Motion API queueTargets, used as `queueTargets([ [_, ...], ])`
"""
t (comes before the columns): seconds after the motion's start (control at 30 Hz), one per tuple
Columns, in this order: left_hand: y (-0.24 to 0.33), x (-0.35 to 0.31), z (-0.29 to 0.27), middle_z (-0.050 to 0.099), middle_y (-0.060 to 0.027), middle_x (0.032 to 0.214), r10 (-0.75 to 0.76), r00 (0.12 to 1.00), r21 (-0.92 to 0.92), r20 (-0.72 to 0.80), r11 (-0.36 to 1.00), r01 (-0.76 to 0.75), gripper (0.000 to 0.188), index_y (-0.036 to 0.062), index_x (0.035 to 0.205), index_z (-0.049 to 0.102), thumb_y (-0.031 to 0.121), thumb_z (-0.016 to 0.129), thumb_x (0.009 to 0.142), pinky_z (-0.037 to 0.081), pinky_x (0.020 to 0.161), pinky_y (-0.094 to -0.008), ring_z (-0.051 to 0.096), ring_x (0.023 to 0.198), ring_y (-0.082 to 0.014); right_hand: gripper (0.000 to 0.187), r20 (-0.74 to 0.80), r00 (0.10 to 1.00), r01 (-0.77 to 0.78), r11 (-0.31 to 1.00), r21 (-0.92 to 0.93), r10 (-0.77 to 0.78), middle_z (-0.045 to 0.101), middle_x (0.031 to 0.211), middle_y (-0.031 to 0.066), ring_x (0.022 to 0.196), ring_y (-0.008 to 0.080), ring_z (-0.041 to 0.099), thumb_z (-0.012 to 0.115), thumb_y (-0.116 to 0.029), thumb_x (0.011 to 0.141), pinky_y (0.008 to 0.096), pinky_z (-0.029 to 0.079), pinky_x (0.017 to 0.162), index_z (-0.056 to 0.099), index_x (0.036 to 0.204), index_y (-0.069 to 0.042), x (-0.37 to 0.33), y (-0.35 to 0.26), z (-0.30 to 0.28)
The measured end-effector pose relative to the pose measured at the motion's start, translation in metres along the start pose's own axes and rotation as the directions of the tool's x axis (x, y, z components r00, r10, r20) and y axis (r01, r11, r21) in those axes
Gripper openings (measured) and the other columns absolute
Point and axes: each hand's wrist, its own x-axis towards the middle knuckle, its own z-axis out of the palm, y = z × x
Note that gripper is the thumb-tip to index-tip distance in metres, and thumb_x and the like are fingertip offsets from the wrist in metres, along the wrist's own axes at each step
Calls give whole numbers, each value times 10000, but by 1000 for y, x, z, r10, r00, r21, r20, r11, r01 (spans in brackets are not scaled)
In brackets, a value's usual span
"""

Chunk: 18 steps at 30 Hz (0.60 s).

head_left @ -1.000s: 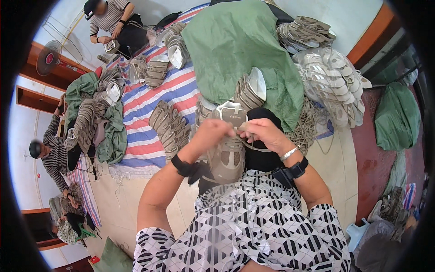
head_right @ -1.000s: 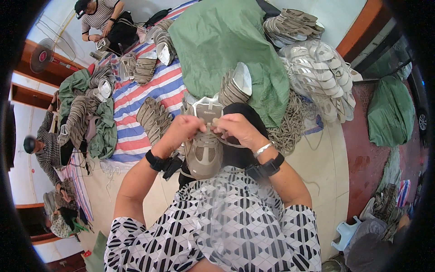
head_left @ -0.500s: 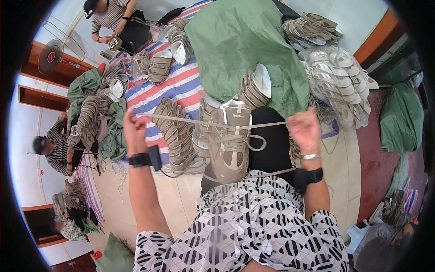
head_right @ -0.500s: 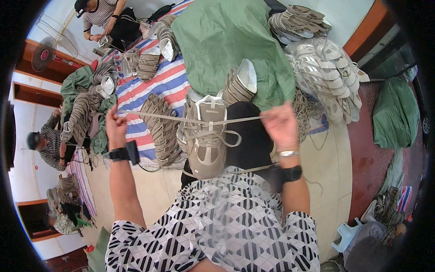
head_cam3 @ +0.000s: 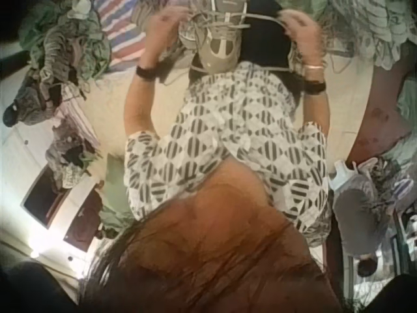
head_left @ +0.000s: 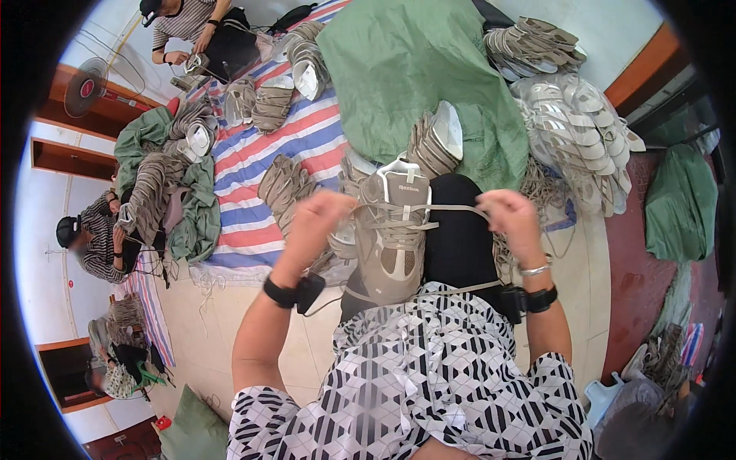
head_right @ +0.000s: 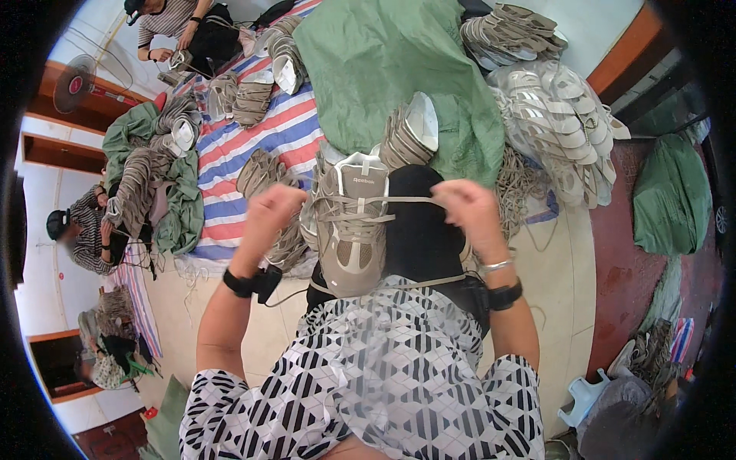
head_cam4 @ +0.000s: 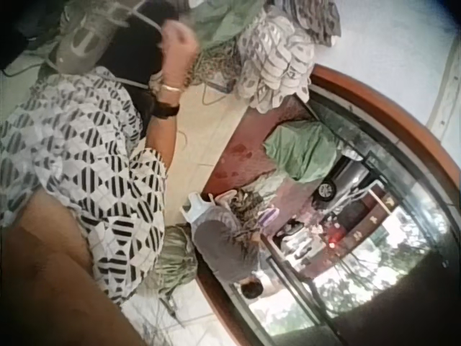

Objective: The person sits on the floor and laces a beige sneaker by hand, threading the laces through the eyelets and tying them. They repeat this process on a second shoe, handling the laces and adjusting the tongue while surrounded by stacks of similar shoes.

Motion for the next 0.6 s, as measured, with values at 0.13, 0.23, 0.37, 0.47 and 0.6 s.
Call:
queueTargets([
  [0.13,49,-7,54,547,-84,817,120,958,521,260,818,-244,243,81,976,641,189,717,772,478,643,-374,578,762,-243,142,380,861,495,730,-471,-338,524,739,81,652,227,560,704,-88,755,323,461,613,632,870,-45,-10,-18,74],
  [0.23,54,4,66,517,-84,838,192,918,632,346,676,-379,192,81,857,601,196,712,750,498,647,-405,593,813,-291,166,428,860,506,563,-653,-277,559,783,113,738,299,606,689,-126,763,390,487,654,618,889,-45,-19,-10,83],
  [0.37,47,14,63,558,-83,850,90,895,719,438,562,-408,216,86,839,609,252,711,745,506,654,-402,603,818,-290,146,415,859,508,586,-631,-299,580,797,115,740,307,617,670,-112,778,385,494,648,624,899,-43,-27,1,73],
  [0.47,52,17,48,579,-85,839,6,874,780,485,449,-436,226,88,811,629,285,713,738,512,665,-401,611,825,-286,140,385,841,538,661,-522,-381,608,811,117,733,304,624,654,-100,794,363,498,651,635,916,-32,-22,-2,66],
  [0.6,63,23,21,603,-80,783,-32,884,789,467,467,-400,264,66,738,634,315,719,751,489,632,-393,617,779,-275,137,19,884,422,780,-462,-467,646,842,130,743,302,633,639,-82,822,357,497,656,642,942,-17,3,-7,64],
])
